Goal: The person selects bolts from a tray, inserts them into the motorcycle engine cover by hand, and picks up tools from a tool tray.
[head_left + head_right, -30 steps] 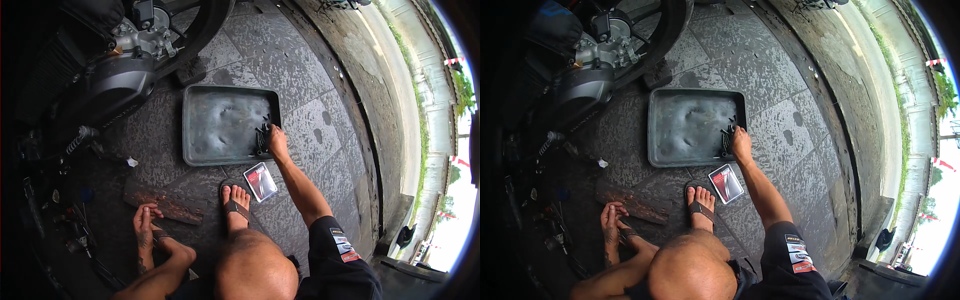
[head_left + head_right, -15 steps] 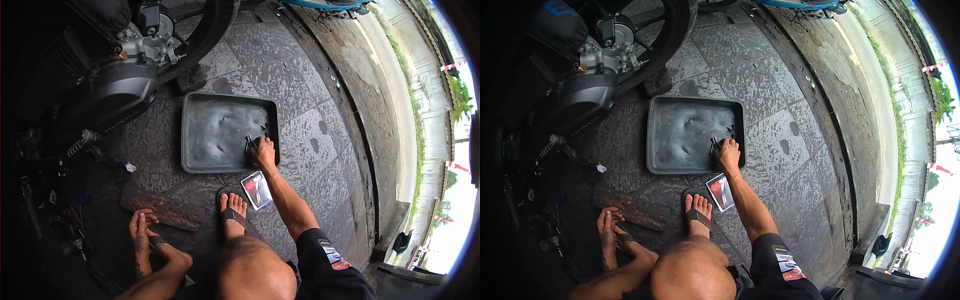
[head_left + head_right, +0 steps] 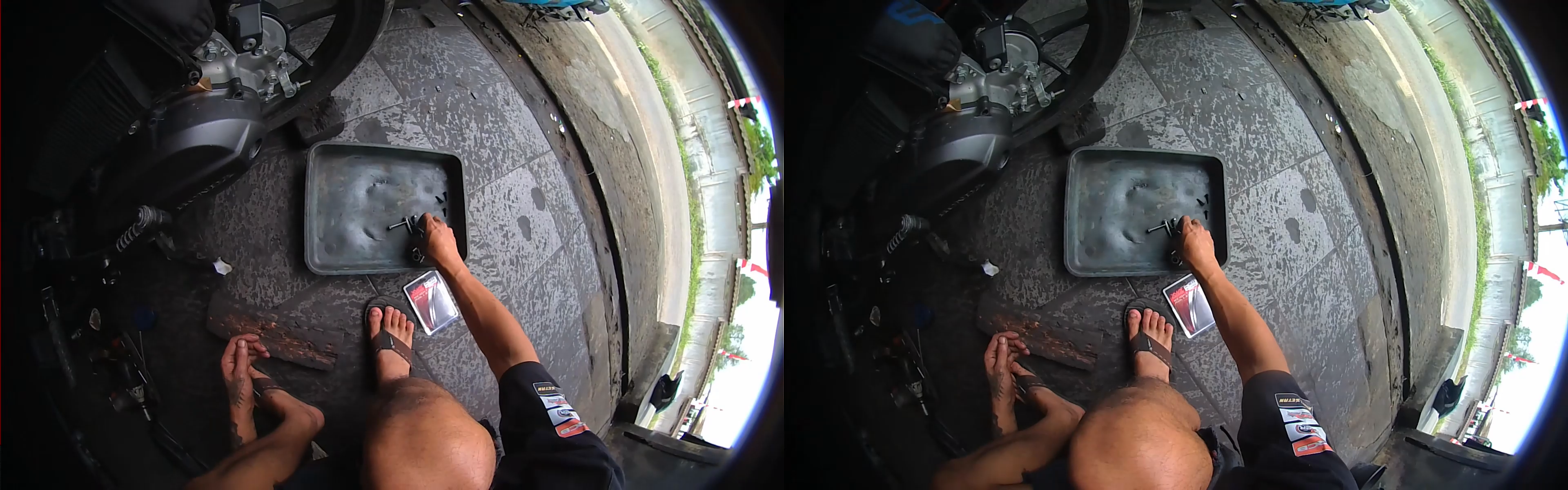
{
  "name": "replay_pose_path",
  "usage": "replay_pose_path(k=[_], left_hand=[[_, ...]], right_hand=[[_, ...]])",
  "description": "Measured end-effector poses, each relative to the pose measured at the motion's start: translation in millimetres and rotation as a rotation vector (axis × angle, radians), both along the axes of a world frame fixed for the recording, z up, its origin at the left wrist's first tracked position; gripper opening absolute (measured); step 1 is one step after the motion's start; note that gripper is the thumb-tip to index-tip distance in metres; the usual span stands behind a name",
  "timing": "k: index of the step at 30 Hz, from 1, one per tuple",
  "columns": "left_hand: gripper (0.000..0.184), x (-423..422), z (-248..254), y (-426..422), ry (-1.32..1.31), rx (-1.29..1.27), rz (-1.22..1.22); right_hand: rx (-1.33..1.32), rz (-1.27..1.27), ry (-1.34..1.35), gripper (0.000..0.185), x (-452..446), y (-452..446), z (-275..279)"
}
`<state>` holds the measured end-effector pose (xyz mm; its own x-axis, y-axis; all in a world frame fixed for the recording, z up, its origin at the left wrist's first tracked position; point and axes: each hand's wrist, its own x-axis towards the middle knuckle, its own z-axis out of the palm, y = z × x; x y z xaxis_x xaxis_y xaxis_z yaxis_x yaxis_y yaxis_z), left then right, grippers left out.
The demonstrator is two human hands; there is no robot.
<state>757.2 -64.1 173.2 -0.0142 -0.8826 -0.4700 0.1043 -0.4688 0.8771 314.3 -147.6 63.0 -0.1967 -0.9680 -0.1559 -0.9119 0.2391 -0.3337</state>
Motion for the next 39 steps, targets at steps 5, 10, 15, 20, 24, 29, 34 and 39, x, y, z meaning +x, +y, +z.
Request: replay_pose_path(k=[5,10,15,20,24,29,34,39], left_hand=[[0.025,-1,-1,1,-0.005,-0.011,-0.008],[0.025,-11,-3,-3,-0.012,0.022,-0.085],[0.025,-19,-10,-8,-0.004,-0.013,-0.187],[0.024,-19,-10,-6,0.004,-0.009,-0.186],[0.024,-18,-8,-6,-0.007,0.008,-0.175],[0.025,-20,-7,-7,0.015,-0.008,-0.165],[0.025,-18,-9,-5,0.014,-0.034,-0.174],[0.026,-15,-11,-2,0.025,-0.051,-0.2]], right_hand=[[-0.091,-0.126,-0.213,0.029,-10,4,3],[-0.097,-0.358,-0.374,0.029,-17,8,5],[-0.057,-0.176,-0.232,0.034,1,7,11],[-0.029,-0.187,-0.045,0.027,20,-1,0],[0.016,-0.152,0.016,0.024,21,-1,0],[0.012,-0.177,0.043,0.02,17,-1,0],[-0.041,-0.276,0.055,0.023,20,3,-8],[-0.071,-0.27,0.021,0.021,15,0,-7]])
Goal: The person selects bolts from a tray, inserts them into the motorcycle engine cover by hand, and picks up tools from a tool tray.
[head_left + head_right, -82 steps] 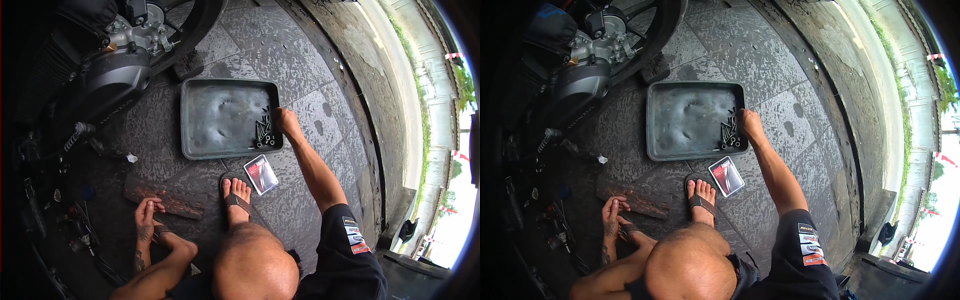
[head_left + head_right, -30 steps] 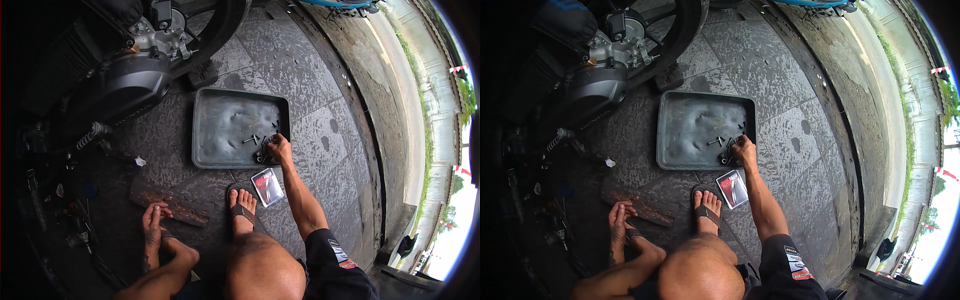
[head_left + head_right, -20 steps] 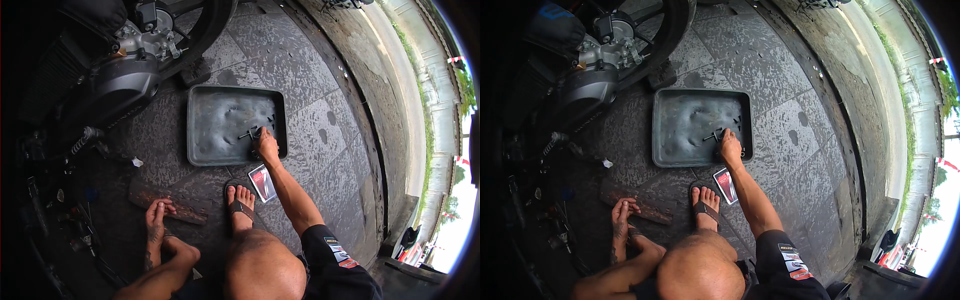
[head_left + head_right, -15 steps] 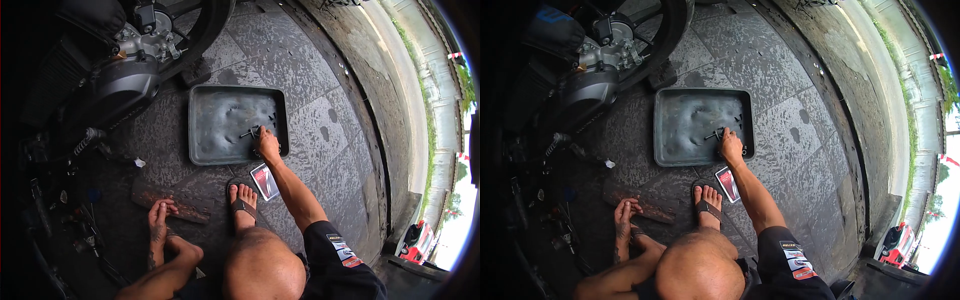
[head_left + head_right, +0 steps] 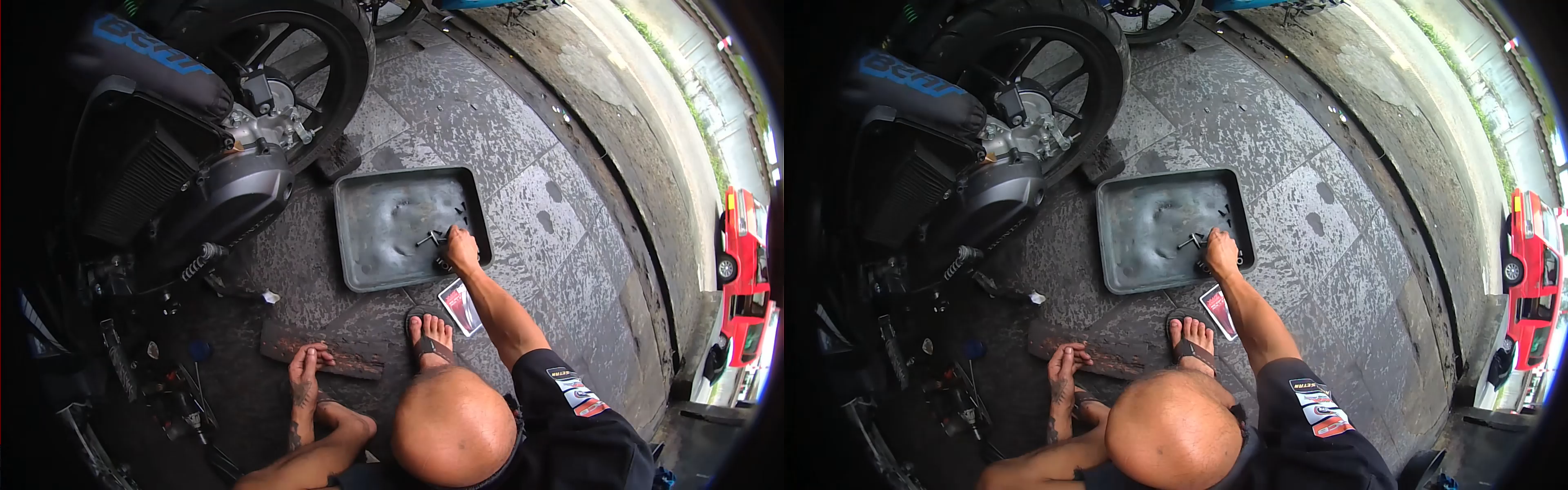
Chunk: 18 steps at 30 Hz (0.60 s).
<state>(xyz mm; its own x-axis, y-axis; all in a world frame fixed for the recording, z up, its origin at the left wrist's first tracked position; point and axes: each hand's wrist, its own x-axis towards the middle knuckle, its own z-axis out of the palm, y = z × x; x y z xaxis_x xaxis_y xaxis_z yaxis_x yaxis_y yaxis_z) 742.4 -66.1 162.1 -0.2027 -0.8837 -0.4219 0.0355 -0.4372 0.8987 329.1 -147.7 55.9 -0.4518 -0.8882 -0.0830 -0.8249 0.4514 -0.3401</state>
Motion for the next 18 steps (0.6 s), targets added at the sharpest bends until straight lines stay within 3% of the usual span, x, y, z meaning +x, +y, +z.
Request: replay_pose_path(k=[7,11,12,18], left_hand=[[0.026,-13,-4,-22,0.057,0.028,-0.092],[0.025,-37,7,-34,0.061,0.065,-0.12],[0.025,-41,8,-35,0.086,0.042,-0.133],[0.025,-47,-1,-35,0.089,0.09,-0.159]], right_hand=[[-0.066,-0.227,-0.411,0.029,-15,5,19],[-0.1,-0.192,-0.37,0.023,-9,8,30],[-0.162,-0.121,-0.31,0.022,-14,9,7],[-0.113,-0.035,-0.154,0.022,-5,4,1]])
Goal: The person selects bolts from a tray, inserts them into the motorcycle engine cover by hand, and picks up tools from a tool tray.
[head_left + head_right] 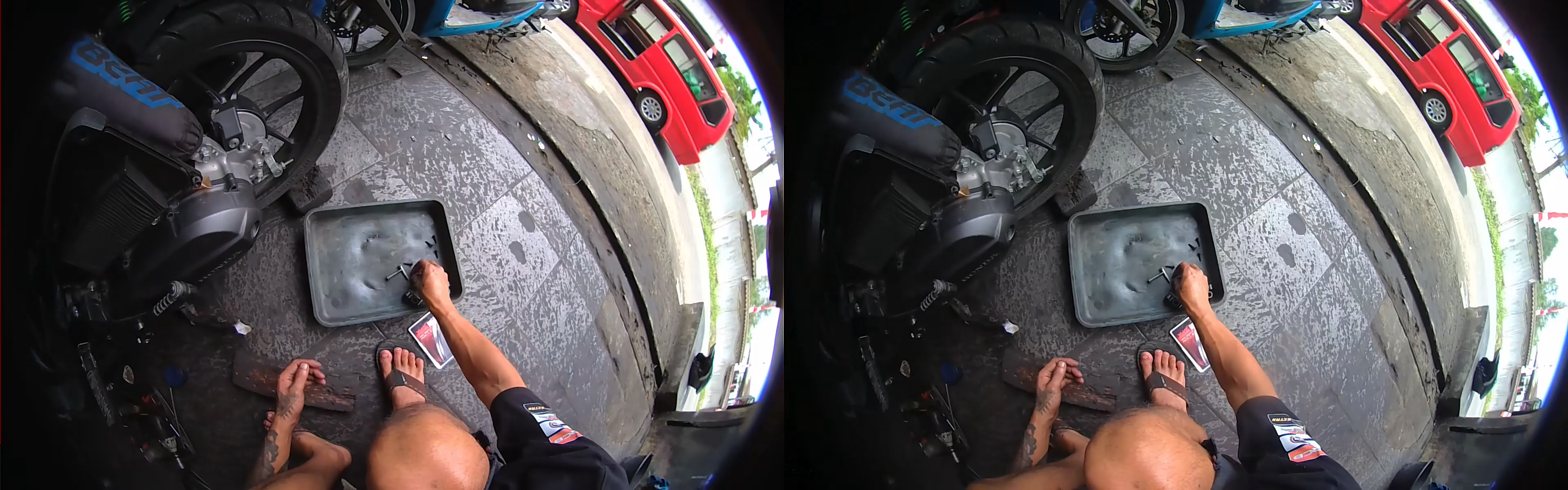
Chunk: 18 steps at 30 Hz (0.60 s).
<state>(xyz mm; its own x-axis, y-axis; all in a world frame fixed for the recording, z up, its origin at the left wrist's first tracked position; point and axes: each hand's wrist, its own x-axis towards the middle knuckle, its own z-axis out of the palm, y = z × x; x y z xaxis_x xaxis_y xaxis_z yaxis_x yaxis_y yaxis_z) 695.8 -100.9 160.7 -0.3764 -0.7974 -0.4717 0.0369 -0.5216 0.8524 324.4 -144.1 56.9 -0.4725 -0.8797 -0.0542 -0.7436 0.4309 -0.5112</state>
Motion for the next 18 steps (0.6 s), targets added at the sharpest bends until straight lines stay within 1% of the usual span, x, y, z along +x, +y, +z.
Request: replay_pose_path(k=[3,4,5,7,8,9,10,11,12,13,14,15,17,18], left_hand=[[0.026,-6,6,-5,-0.034,0.017,-0.02],[0.026,-4,9,-3,-0.034,0.001,-0.03],[0.026,-4,6,-5,-0.032,-0.004,-0.023],[0.026,-8,0,-8,0.018,-0.017,-0.039],[0.026,-13,1,-12,0.032,-0.027,-0.026],[0.027,-17,6,-14,0.037,0.008,0.028],[0.029,-23,12,-13,0.044,0.055,0.067],[0.037,-28,18,-13,0.117,0.109,0.097],[0.042,-37,24,-13,0.25,0.221,0.152],[0.046,-44,27,-11,0.372,0.334,0.211],[0.048,-43,19,-7,0.492,0.423,0.221],[0.048,-40,12,0,0.482,0.439,0.216],[0.046,-35,8,2,0.538,0.573,0.21],[0.039,-34,9,1,0.406,0.596,0.294]], right_hand=[[-0.006,-0.036,-0.067,0.023,3,0,11],[-0.049,-0.044,-0.151,0.024,4,3,16],[-0.101,-0.085,-0.159,0.02,4,3,15],[-0.068,-0.161,-0.442,0.02,12,4,31],[-0.086,-0.121,-0.556,0.018,27,6,64],[-0.13,-0.072,-0.645,0.016,45,12,79],[-0.081,-0.001,-0.721,0.016,66,17,100],[-0.11,0.161,-0.69,0.018,90,25,116],[-0.082,0.275,-0.796,0.02,112,34,130],[-0.129,0.449,-0.787,0.022,133,38,142],[-0.168,0.593,-0.722,0.024,150,43,138],[-0.221,0.715,-0.704,0.024,163,43,132],[-0.079,0.774,-0.7,0.028,178,44,141],[-0.073,0.814,-0.701,0.027,177,45,147]])
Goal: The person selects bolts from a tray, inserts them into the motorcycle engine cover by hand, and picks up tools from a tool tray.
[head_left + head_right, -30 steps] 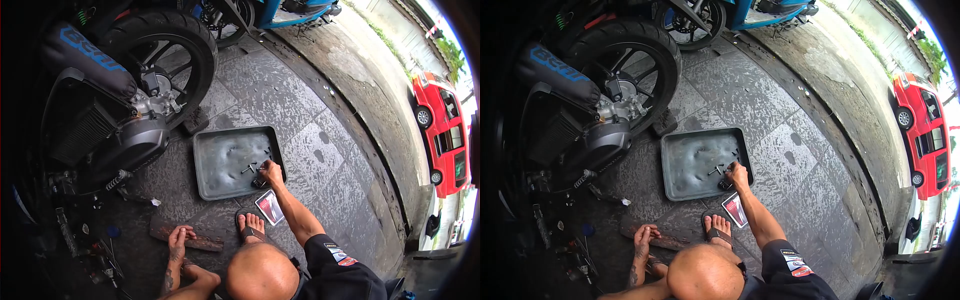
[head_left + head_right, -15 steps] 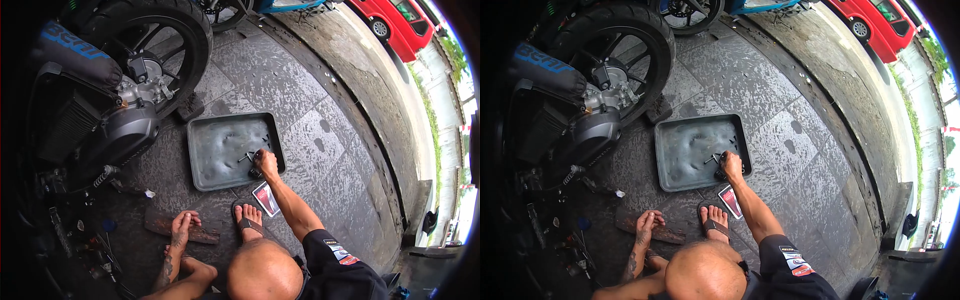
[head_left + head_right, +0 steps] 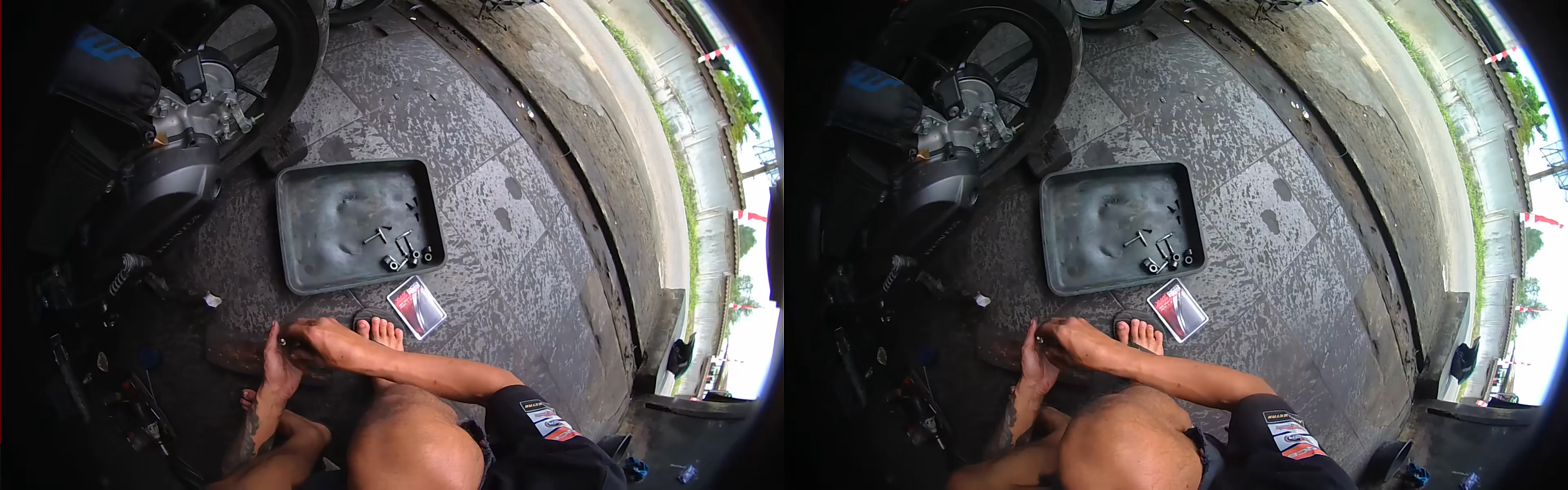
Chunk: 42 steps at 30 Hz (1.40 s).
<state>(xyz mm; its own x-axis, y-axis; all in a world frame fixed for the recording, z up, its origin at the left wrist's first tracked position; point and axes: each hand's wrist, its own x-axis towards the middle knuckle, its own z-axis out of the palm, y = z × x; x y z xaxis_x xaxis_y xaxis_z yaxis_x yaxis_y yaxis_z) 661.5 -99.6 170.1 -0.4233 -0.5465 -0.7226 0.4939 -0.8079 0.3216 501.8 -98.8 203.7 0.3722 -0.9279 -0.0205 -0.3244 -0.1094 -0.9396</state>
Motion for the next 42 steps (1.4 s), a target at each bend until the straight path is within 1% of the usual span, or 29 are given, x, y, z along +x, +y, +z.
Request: replay_pose_path(k=[1,3,4,5,6,7,8,9,10,11,13,14,15,17,18,20,21,23,27,29,30,32,35,36,37,39,41,42], left_hand=[[0.039,8,-6,1,-0.009,-0.003,0.009],[0.035,25,-27,7,0.02,-0.022,-0.005],[0.036,15,-13,6,-0.05,-0.032,0.01],[0.036,19,-16,7,-0.051,-0.03,0.015],[0.038,23,-19,10,0.016,-0.052,-0.018],[0.041,25,-21,13,0.086,-0.074,-0.051],[0.044,25,-22,15,0.094,-0.061,-0.038],[0.044,26,-22,15,0.096,-0.06,-0.034],[0.044,28,-22,14,0.115,-0.062,-0.048],[0.045,31,-22,15,0.132,-0.056,-0.063],[0.044,31,-20,15,0.119,-0.05,-0.05],[0.044,31,-18,13,0.101,-0.054,-0.04],[0.044,32,-17,12,0.081,-0.058,-0.031],[0.042,35,-17,12,0.102,-0.057,-0.022],[0.041,35,-17,12,0.089,-0.051,-0.01],[0.04,35,-16,12,0.079,-0.045,0.001],[0.039,35,-16,13,0.058,-0.034,0.0],[0.038,34,-16,12,0.038,-0.03,-0.002],[0.037,37,-19,12,0.002,-0.037,0.002],[0.037,39,-18,12,-0.012,-0.03,0.013],[0.037,38,-17,13,-0.007,-0.026,0.021],[0.037,37,-17,12,-0.001,-0.015,0.032],[0.036,40,-18,13,0.018,-0.016,0.021],[0.036,41,-18,12,0.02,-0.03,0.016],[0.036,41,-18,13,0.024,-0.047,0.011],[0.036,41,-19,12,0.021,-0.045,0.015],[0.035,38,-20,13,-0.014,-0.023,0.03],[0.037,38,-23,13,-0.002,-0.017,0.021]], right_hand=[[-0.003,0.009,-0.009,0.027,-6,-1,4],[0.025,0.034,-0.037,0.022,-27,-4,11],[-0.019,-0.067,0.048,0.018,-45,-9,12],[-0.068,-0.165,0.139,0.015,-69,-20,11],[-0.056,-0.34,0.185,0.013,-95,-31,3],[-0.12,-0.402,0.336,0.015,-130,-42,-26],[-0.088,-0.403,0.573,0.024,-164,-45,-51],[-0.097,-0.304,0.744,0.04,-193,-46,-78],[-0.049,-0.243,0.853,0.056,-204,-44,-92],[-0.042,-0.231,0.855,0.056,-203,-41,-98],[-0.027,-0.094,1.101,0.071,-201,-39,-107],[-0.03,-0.092,1.125,0.068,-200,-40,-110],[-0.031,-0.089,1.123,0.068,-199,-40,-113],[-0.069,-0.133,1.047,0.049,-200,-36,-128],[-0.07,-0.133,1.045,0.049,-202,-34,-133],[-0.238,-0.064,0.877,0.031,-205,-30,-135],[-0.239,-0.064,0.879,0.031,-206,-29,-133],[-0.138,-0.123,0.833,0.022,-200,-33,-119],[-0.161,-0.226,0.823,0.019,-195,-44,-123],[-0.099,-0.336,0.754,0.02,-190,-46,-122],[-0.097,-0.332,0.749,0.02,-186,-47,-122],[-0.094,-0.448,0.644,0.016,-183,-48,-124],[-0.123,-0.456,0.641,0.014,-194,-49,-113],[-0.153,-0.451,0.657,0.017,-200,-48,-114],[-0.091,-0.475,0.692,0.019,-205,-45,-115],[0.043,-0.47,0.811,0.034,-195,-40,-101],[0.087,-0.433,0.892,0.05,-184,-36,-110],[0.08,-0.471,0.946,0.054,-174,-37,-117]])
